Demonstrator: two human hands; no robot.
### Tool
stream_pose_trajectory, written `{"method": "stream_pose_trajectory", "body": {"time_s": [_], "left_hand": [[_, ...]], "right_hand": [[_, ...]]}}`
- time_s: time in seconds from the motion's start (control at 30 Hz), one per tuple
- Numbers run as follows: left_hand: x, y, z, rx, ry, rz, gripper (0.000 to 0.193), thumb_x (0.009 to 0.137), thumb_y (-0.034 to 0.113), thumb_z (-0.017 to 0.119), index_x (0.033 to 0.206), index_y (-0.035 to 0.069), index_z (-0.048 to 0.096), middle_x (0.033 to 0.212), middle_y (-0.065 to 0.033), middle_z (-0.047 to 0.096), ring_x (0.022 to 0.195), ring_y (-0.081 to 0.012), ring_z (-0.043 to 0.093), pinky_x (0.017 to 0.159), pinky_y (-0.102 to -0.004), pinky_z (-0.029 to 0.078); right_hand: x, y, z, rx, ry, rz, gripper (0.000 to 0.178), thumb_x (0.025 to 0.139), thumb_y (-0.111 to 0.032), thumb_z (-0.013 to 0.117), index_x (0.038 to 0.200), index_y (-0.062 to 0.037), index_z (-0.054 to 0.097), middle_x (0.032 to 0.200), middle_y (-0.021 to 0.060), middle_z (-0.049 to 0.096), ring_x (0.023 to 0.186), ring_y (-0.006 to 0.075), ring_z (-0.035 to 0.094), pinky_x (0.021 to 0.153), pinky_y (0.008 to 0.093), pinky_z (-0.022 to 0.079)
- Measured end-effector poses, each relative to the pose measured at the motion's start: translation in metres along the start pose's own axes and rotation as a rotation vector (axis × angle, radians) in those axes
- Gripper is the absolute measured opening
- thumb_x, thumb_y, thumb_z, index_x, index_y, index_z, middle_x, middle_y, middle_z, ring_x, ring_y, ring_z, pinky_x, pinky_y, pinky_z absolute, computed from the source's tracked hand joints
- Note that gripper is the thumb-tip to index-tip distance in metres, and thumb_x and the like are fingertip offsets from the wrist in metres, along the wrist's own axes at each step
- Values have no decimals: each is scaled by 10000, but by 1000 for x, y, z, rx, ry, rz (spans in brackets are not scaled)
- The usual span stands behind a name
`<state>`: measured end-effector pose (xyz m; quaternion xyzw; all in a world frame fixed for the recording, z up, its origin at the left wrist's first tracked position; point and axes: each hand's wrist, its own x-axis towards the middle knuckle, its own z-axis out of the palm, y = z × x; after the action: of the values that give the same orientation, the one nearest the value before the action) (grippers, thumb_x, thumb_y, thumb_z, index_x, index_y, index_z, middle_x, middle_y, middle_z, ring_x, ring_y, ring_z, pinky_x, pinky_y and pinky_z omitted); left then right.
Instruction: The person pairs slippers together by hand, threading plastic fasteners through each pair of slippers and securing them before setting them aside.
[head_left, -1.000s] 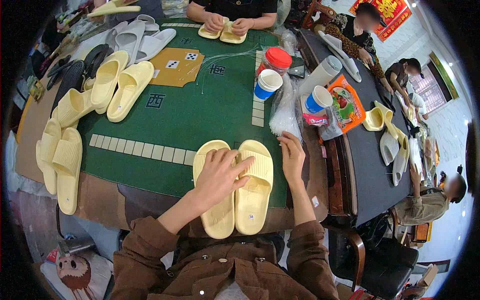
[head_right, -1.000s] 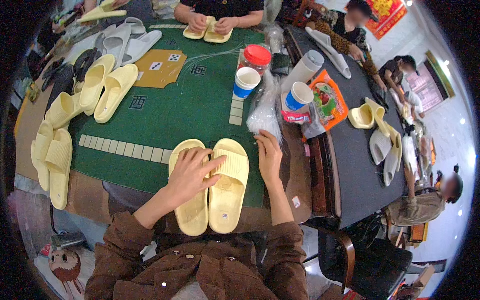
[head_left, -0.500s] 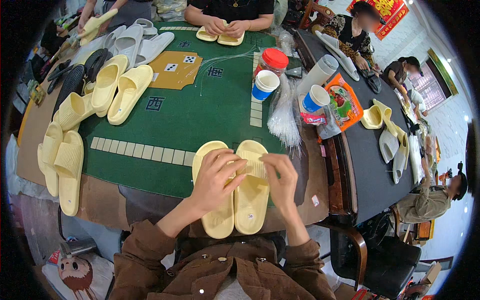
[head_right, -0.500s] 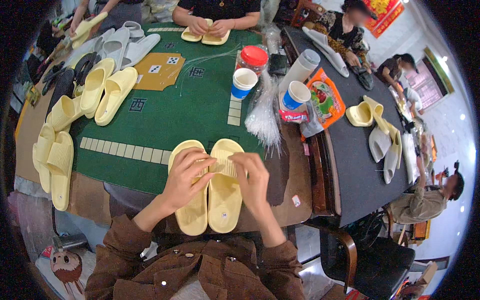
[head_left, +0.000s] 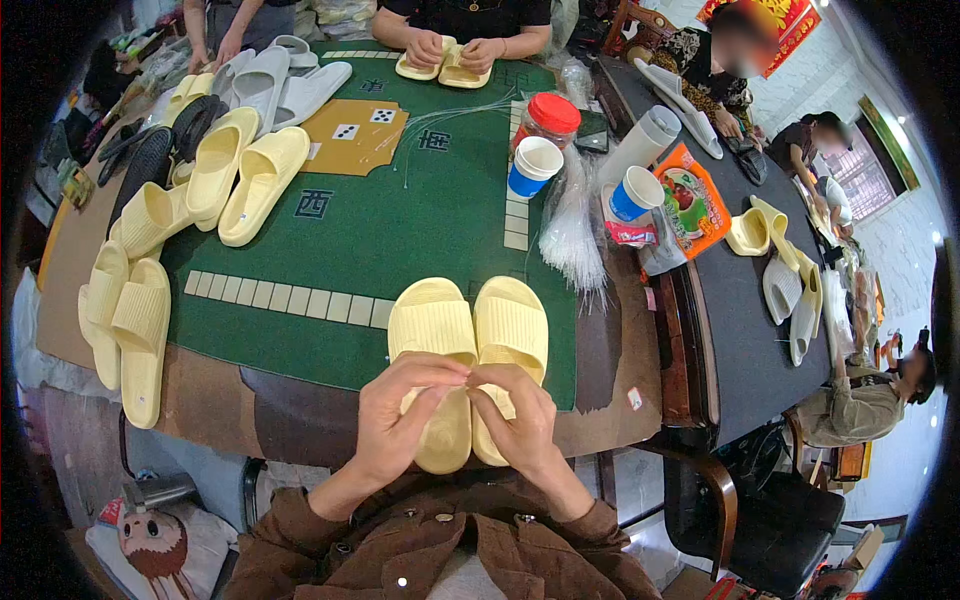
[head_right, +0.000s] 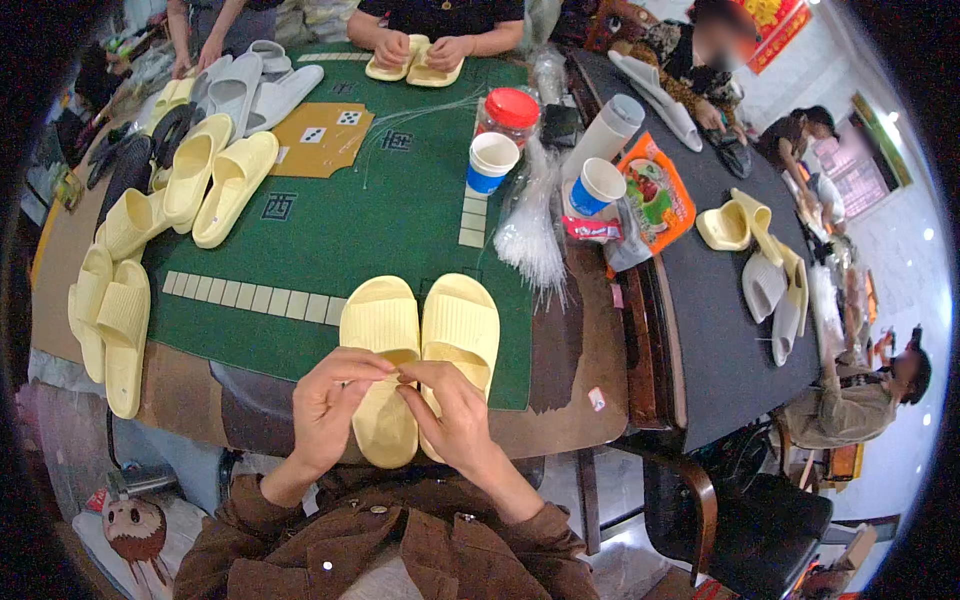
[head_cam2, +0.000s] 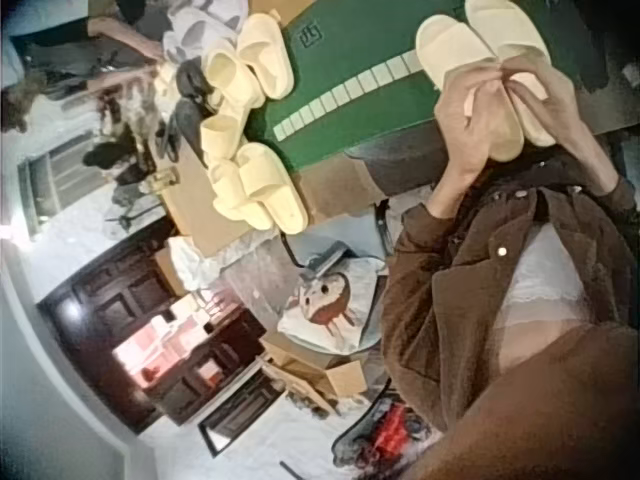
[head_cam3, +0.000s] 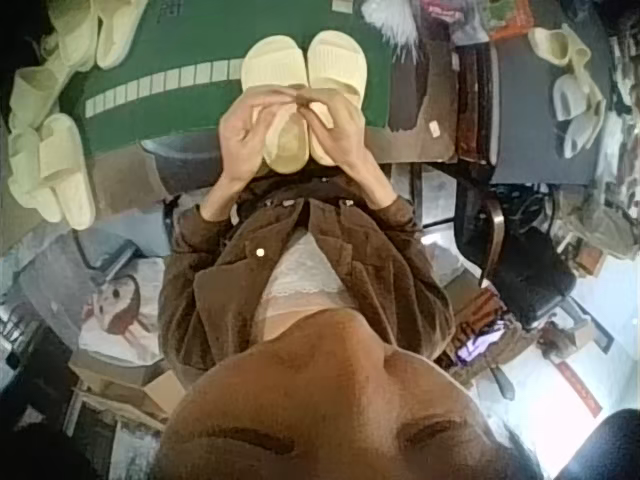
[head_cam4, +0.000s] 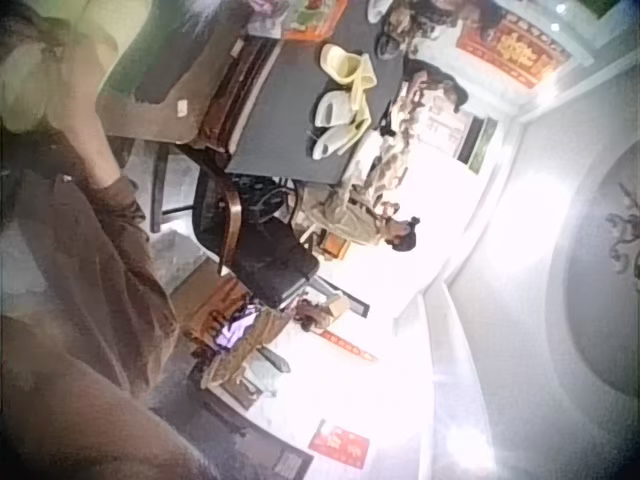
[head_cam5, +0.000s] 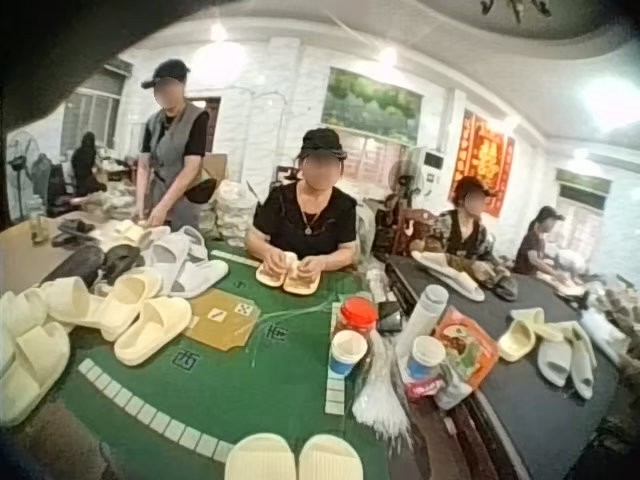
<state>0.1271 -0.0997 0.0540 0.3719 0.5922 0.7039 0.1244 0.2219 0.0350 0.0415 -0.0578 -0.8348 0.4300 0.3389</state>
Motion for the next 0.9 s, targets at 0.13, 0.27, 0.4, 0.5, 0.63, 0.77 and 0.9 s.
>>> {"method": "stream_pose_trajectory", "body": {"time_s": [0.13,0.27,0.4,0.5,0.63,0.77,0.9], "left_hand": [[-11,17,-13,-125,130,-131,136,921,-20,496,1009,-24,599,928,-104,646,869,-148,612,807,-266,475],[-22,17,-30,-42,237,-112,172,926,-21,468,1066,-22,569,865,-86,625,763,-121,573,746,-248,459],[-22,32,-37,-84,458,-101,338,915,-26,442,1251,0,418,752,-60,558,726,-132,545,755,-292,466],[-23,36,-46,-120,634,34,238,935,1,444,1173,8,438,741,-53,536,669,-123,505,676,-263,450],[-37,30,-56,20,388,-124,106,946,29,464,1046,15,497,774,-49,547,618,-83,465,554,-198,386],[-41,26,-32,55,150,-406,124,915,1,498,964,0,612,795,-38,578,643,-72,492,579,-201,403],[-43,13,-9,292,-114,-310,180,876,-3,535,1041,-6,610,899,-92,606,697,-147,563,626,-260,458]], "right_hand": [[-4,16,-13,-178,-108,-190,272,714,86,689,969,5,639,919,131,657,835,273,650,701,337,527],[-9,17,-27,-339,-159,-211,239,697,87,659,920,0,662,903,126,649,821,284,646,690,355,531],[-12,26,-40,-498,-161,-255,252,663,15,639,911,-28,655,912,95,640,825,257,646,704,339,542],[-18,26,-50,-532,-171,-208,266,655,20,637,912,-43,660,963,83,631,884,259,635,721,347,540],[-24,18,-57,-643,-159,-218,286,637,15,635,911,-58,670,1000,68,624,906,248,620,716,336,534],[-30,6,-58,-558,-202,-212,251,669,-19,630,914,-63,671,948,67,642,867,237,635,700,326,539],[-31,-13,-49,-403,-341,-347,286,701,-48,629,985,-64,650,983,78,651,880,238,653,715,330,550]]}}
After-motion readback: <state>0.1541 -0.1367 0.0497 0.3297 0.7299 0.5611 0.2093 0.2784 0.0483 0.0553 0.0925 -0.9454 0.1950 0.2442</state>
